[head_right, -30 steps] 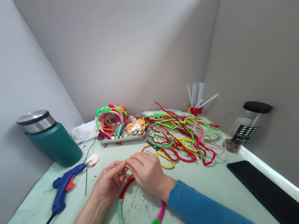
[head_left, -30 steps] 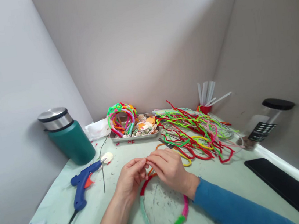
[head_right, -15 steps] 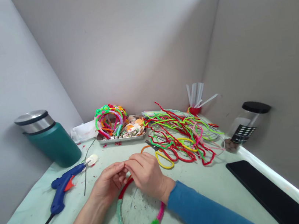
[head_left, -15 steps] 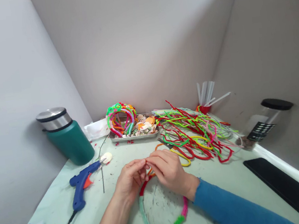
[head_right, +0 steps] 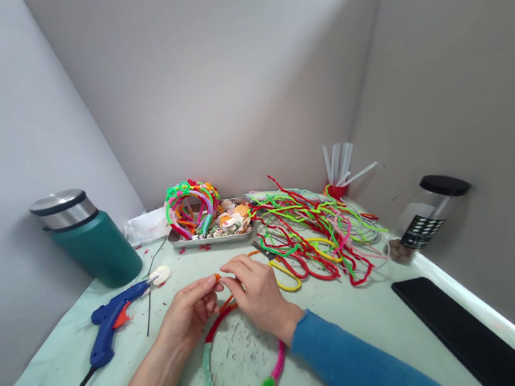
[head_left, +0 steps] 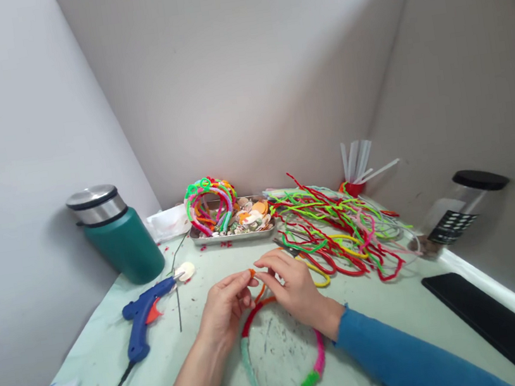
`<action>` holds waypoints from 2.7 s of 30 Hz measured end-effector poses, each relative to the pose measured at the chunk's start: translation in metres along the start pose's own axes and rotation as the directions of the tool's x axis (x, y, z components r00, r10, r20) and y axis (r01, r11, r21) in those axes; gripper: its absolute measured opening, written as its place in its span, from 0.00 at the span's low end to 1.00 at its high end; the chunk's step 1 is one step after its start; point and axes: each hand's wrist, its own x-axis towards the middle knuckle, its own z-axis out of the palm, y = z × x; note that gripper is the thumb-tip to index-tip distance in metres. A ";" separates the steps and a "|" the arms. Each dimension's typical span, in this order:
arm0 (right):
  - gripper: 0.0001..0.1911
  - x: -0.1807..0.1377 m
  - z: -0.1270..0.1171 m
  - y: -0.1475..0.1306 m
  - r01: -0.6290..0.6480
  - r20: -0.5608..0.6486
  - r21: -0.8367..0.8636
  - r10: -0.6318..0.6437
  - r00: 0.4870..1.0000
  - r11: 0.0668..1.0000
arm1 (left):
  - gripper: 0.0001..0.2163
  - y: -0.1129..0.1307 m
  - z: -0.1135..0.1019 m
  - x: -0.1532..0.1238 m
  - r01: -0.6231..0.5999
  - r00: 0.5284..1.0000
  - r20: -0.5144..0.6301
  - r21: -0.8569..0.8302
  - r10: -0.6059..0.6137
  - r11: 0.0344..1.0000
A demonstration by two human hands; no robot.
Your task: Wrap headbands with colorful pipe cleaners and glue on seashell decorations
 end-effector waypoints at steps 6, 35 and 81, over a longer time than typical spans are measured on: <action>0.07 0.002 -0.002 -0.003 -0.034 0.022 0.042 0.033 0.999 0.999 | 0.10 0.001 0.002 -0.001 -0.028 0.999 -0.020 0.124 0.030 0.992; 0.07 0.027 -0.035 0.013 -0.073 0.439 -0.094 0.108 0.892 0.993 | 0.13 0.001 -0.006 0.005 -0.038 0.993 -0.086 0.377 0.076 0.925; 0.07 0.029 -0.055 0.033 -0.470 0.878 -0.203 0.372 0.302 0.859 | 0.06 -0.017 0.002 -0.004 -0.506 0.816 0.528 0.849 0.236 -0.152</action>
